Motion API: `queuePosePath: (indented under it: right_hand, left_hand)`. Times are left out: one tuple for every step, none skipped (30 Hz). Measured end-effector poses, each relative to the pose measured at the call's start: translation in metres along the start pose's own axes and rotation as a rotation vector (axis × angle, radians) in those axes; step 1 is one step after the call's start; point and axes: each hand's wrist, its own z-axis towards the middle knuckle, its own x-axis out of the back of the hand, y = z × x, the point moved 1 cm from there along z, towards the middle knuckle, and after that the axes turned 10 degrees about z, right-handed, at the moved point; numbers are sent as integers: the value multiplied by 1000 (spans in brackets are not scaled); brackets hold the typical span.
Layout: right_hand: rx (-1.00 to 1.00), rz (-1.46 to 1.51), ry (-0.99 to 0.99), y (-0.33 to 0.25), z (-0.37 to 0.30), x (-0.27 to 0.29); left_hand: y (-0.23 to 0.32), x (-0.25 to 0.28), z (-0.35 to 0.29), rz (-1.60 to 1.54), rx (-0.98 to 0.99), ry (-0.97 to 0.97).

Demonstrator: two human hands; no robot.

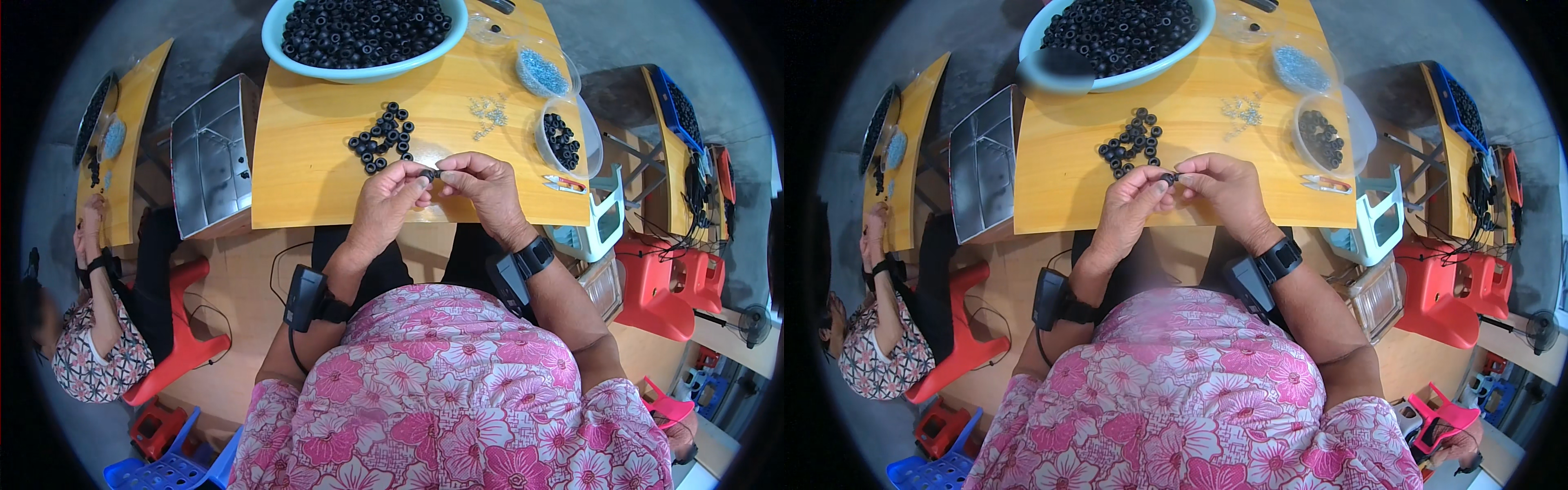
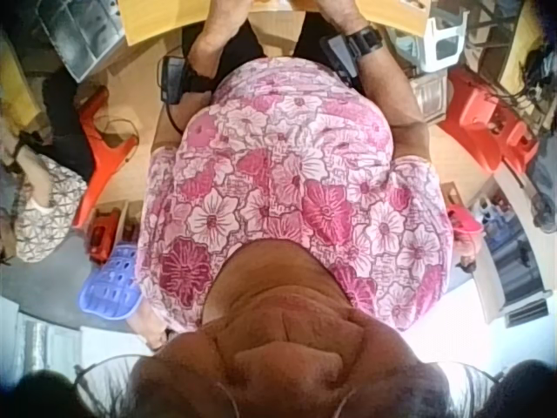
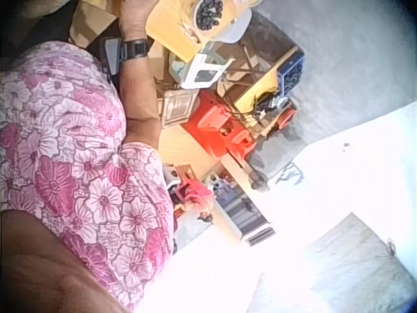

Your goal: The recorder is assembling small black ring-like components with metal pins or inserts at a workbench.

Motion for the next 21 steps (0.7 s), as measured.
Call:
queuePosePath:
  right_hand:
    - [5,-10,-3,0,0,0]
    - [9,-20,-5,0,1,0]
    - [8,-20,-6,0,0,0]
    - [5,-49,-12,-1,0,-1]
    - [1,-78,-18,-2,0,-1]
    - [-1,-78,-17,-2,0,0]
    - [7,-93,-20,-2,0,0]
    - [15,-108,-23,-2,1,0]
    - [15,-108,-24,-2,0,0]
    - [17,-114,-21,-3,0,-1]
    - [20,-121,-17,-3,0,-1]
    - [21,-121,-18,-3,-1,-2]
    - [32,-125,-20,-3,-1,-2]
    - [43,-129,-23,-2,-1,-1]
    - [43,-129,-24,-2,-1,-1]
    - [51,-134,-29,-2,-1,-1]
    - [59,-140,-33,-2,-1,-1]
    - [60,-141,-34,-3,-1,-1]
    - [67,-177,-42,-5,-2,-2]
    - [74,-213,-50,-6,-2,-3]
    - [75,-213,-50,-7,-2,-3]
  left_hand:
    - [0,0,0,13,-7,1]
    - [0,0,0,26,-15,3]
    - [0,0,0,26,-14,4]
    - [-1,0,0,31,-22,5]
    - [-1,0,0,37,-29,6]
    - [-1,0,1,35,-27,6]
    - [-2,-1,1,36,-28,8]
    - [-2,-1,1,37,-30,11]
    - [-1,-1,1,37,-30,12]
    - [-1,-1,1,45,-32,15]
    - [-1,-1,1,53,-34,17]
    - [-1,-1,1,53,-35,17]
    - [-2,-1,1,61,-45,18]
    - [-3,-2,1,69,-56,18]
    - [-2,-3,0,69,-57,19]
    - [-1,-4,0,76,-62,32]
    - [0,-5,-1,84,-67,45]
    - [0,-6,-1,84,-68,46]
    - [0,-6,-1,90,-61,55]
    - [0,-6,-1,97,-55,63]
    - [0,-6,-1,96,-56,63]
